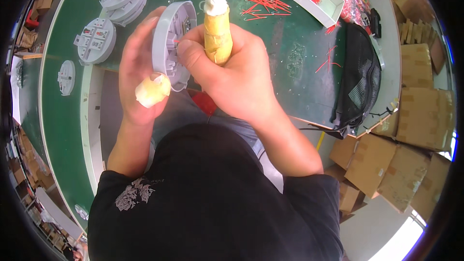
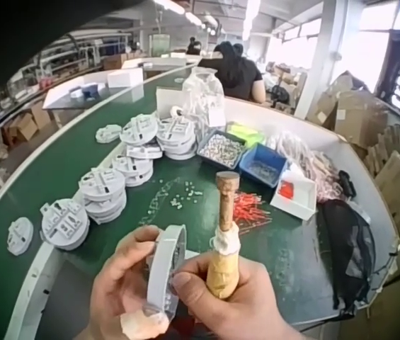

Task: The worker is assembling electronic components into circular plastic bases using an electric screwdriver at a factory workbench.

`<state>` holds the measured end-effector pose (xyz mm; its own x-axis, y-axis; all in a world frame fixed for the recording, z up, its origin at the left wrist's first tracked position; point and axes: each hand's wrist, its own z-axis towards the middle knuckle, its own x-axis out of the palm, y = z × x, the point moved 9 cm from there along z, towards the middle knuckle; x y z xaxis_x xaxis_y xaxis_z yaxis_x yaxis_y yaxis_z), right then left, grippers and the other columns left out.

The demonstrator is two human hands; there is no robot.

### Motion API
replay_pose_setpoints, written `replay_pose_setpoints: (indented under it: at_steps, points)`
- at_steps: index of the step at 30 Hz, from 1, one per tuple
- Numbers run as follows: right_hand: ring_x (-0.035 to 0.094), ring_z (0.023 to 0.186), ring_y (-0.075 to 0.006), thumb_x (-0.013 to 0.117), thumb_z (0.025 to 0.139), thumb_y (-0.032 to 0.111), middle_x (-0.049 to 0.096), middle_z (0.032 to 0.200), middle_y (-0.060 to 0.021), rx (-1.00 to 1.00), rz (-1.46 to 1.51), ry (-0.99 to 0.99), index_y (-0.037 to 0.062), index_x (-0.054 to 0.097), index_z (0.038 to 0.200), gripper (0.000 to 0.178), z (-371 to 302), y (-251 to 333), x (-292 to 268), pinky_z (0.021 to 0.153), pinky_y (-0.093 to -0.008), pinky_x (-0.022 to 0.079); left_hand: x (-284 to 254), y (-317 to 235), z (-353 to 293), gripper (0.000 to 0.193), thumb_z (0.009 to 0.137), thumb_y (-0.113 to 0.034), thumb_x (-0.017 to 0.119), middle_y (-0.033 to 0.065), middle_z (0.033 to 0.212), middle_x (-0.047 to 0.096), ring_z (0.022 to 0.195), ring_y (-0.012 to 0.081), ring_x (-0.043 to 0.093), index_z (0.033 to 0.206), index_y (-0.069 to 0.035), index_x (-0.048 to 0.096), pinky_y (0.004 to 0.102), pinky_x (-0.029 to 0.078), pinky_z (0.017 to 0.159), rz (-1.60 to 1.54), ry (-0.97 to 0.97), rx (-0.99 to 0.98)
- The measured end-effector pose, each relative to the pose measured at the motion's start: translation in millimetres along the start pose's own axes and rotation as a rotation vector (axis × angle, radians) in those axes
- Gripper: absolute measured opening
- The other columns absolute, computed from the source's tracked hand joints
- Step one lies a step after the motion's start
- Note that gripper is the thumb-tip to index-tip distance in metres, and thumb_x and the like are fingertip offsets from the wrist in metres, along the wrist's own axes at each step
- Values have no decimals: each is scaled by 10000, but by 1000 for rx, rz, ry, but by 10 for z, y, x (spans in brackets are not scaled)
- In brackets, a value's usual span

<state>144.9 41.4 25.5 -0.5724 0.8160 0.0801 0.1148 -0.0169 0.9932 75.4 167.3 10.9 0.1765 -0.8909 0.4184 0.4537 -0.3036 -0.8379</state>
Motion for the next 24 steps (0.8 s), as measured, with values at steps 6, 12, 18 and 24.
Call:
replay_pose_setpoints:
  at_steps: [6,12,18,24]
  points:
    - [602,601,-163,738,846,150,613,663,-105,-124,-465,123,1,678,918,176,142,237,-66,584,-357,488,75,-54,-56,705,729,-57,778,123,1390,388,1284,235,453,1381,10,520,389,430,1034,221,221,-28]
    - [636,638,-177,756,844,164,652,698,-129,-177,-564,192,-3,694,928,198,102,241,5,624,-354,505,-57,40,-110,548,839,2,632,85,1189,533,1133,160,540,1376,33,527,324,449,1007,44,65,-180]
    - [602,662,-124,772,860,157,647,727,-70,-96,-427,158,2,694,933,189,66,59,15,619,-308,483,-221,225,-189,457,930,18,494,99,1128,653,1068,187,641,1386,27,519,336,506,989,-345,-28,-341]
    - [498,644,-38,758,895,123,593,735,30,-126,-363,211,7,675,921,144,-8,29,51,574,-221,422,-311,203,-224,342,975,-20,494,174,1281,641,1146,290,659,1308,-31,573,438,569,956,-530,-58,-316]
